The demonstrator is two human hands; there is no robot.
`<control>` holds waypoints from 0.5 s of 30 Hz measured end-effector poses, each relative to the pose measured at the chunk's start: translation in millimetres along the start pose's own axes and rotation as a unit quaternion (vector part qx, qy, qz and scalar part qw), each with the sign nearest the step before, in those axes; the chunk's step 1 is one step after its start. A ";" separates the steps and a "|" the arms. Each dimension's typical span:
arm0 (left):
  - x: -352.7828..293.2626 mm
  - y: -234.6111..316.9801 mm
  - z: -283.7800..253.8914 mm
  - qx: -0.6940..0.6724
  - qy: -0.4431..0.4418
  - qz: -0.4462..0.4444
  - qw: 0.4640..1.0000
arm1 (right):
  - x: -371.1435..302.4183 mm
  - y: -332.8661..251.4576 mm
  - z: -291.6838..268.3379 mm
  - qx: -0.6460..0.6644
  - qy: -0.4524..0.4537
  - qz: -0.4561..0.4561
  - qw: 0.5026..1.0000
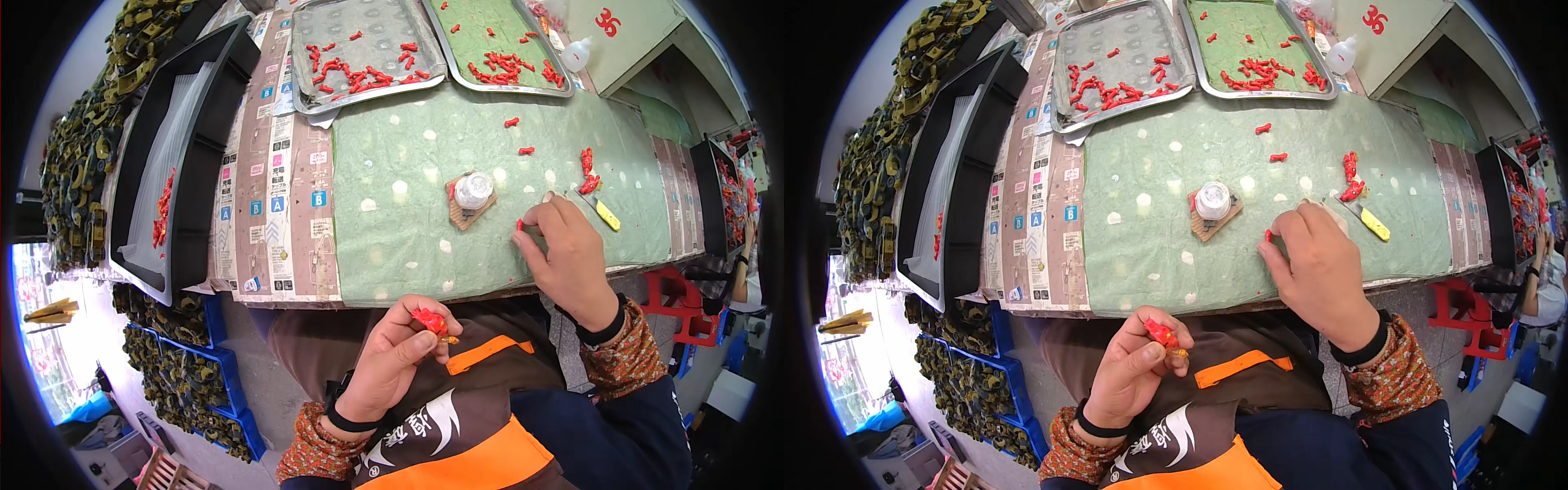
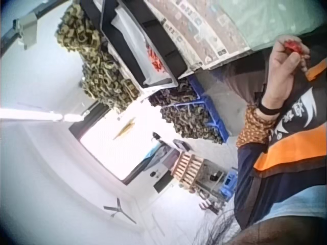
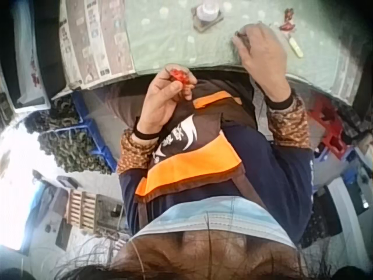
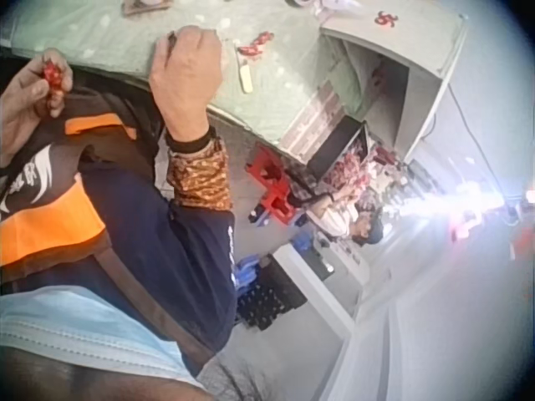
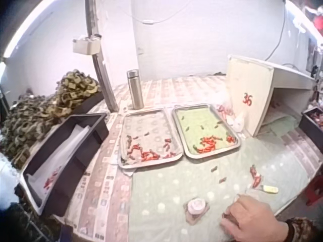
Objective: The worker is assembling small red plastic or rubber components by applying adhesive with a small tool and joining the pieces.
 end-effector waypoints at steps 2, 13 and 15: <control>0.4 0.5 -0.1 0.006 -0.002 -0.003 1.000 | 2.5 -3.3 2.2 -0.009 0.002 -0.003 1.000; 2.1 -0.2 -7.2 0.004 0.000 -0.011 1.000 | 10.5 -5.8 4.9 0.047 -0.021 -0.019 0.998; 3.1 0.4 -6.9 0.005 -0.001 -0.013 1.000 | 9.0 -1.8 3.9 0.117 -0.026 0.003 0.993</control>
Point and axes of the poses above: each hand's wrist, its own x-axis towards the middle knuckle, its own z-axis out of the palm, y = z × x, the point moved 4 cm from there along x, towards the middle knuckle, and after that the axes turned 14 degrees about -y, right-handed, at the moved point
